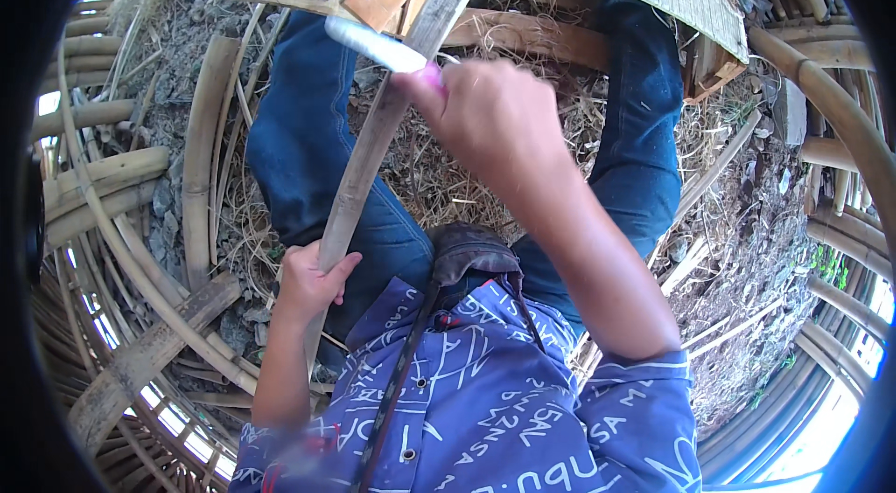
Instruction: The person uses a knife to shave the outer layer off a strip of bamboo while seated outdoors. They hold the bamboo strip with their left hand and move the knife along the length of the strip with their right hand to remove bark and smooth the surface.
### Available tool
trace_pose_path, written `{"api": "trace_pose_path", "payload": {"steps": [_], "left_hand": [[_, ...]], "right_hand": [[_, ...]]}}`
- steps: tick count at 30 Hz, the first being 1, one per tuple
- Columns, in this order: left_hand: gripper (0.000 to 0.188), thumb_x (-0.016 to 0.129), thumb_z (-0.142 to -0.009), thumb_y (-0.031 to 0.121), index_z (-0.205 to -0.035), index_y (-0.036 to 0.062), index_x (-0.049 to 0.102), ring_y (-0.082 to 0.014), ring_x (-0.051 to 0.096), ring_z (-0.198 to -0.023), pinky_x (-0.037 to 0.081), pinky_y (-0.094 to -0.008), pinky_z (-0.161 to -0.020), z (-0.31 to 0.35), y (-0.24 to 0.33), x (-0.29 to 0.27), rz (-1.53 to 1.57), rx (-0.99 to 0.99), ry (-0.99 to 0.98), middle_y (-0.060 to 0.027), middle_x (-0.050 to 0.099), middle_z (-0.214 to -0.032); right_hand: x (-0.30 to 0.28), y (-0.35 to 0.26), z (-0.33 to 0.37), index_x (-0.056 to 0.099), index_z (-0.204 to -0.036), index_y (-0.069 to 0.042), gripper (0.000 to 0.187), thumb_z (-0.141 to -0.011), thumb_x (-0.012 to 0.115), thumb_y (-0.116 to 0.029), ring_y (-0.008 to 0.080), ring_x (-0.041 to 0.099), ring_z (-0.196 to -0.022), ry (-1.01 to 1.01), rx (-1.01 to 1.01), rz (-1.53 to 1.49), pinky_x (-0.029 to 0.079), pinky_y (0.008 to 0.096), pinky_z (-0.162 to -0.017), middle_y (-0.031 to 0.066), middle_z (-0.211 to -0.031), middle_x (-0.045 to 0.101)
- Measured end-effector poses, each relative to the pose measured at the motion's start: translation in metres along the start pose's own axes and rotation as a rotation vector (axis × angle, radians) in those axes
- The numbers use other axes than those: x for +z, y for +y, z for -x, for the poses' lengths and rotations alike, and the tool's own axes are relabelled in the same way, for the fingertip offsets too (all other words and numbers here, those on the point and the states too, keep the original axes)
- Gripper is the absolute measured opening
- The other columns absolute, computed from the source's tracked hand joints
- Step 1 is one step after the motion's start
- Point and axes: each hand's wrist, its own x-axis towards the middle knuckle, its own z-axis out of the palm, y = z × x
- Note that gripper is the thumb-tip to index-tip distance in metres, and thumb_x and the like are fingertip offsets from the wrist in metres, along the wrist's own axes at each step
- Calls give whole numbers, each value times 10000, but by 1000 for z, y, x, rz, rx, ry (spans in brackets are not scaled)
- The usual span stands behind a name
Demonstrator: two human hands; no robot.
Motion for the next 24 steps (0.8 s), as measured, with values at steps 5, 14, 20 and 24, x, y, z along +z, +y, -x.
{"api": "trace_pose_path", "payload": {"steps": [5, 14, 20, 24], "left_hand": [[175, 716, -855, 131, -800, -20, 646, -101, 551, -394, 431, -253, -386, 3, 0, 0, -20, 39, 23, -45, 573, -502], [180, 721, -849, 152, -817, -11, 651, -234, 597, -425, 446, -318, -420, 1, -12, 8, -122, 177, 113, -112, 569, -517], [189, 720, -844, 170, -802, 1, 646, -316, 603, -476, 450, -358, -441, 1, -19, 15, -201, 270, 199, -148, 563, -540], [194, 720, -845, 174, -799, 0, 647, -317, 606, -480, 458, -355, -443, 2, -18, 15, -272, 321, 226, -148, 574, -547]], "right_hand": [[-10, 20, -22, 659, -648, -43, 626, -920, 488, -580, 375, 637, -562, 212, 16, 3, 520, 451, -536, 172, -578, 618], [2, 2, 3, 674, -664, -47, 614, -906, 508, -587, 365, 640, -562, -83, -76, 29, 507, 462, -531, 176, -582, 615], [-24, 19, -35, 688, -725, -30, 635, -921, 473, -594, 372, 667, -674, -14, 46, 51, 523, 471, -628, 199, -642, 639], [-12, 9, -24, 695, -737, -38, 613, -920, 480, -582, 380, 665, -671, 1, -2, -36, 525, 480, -631, 213, -647, 633]]}}
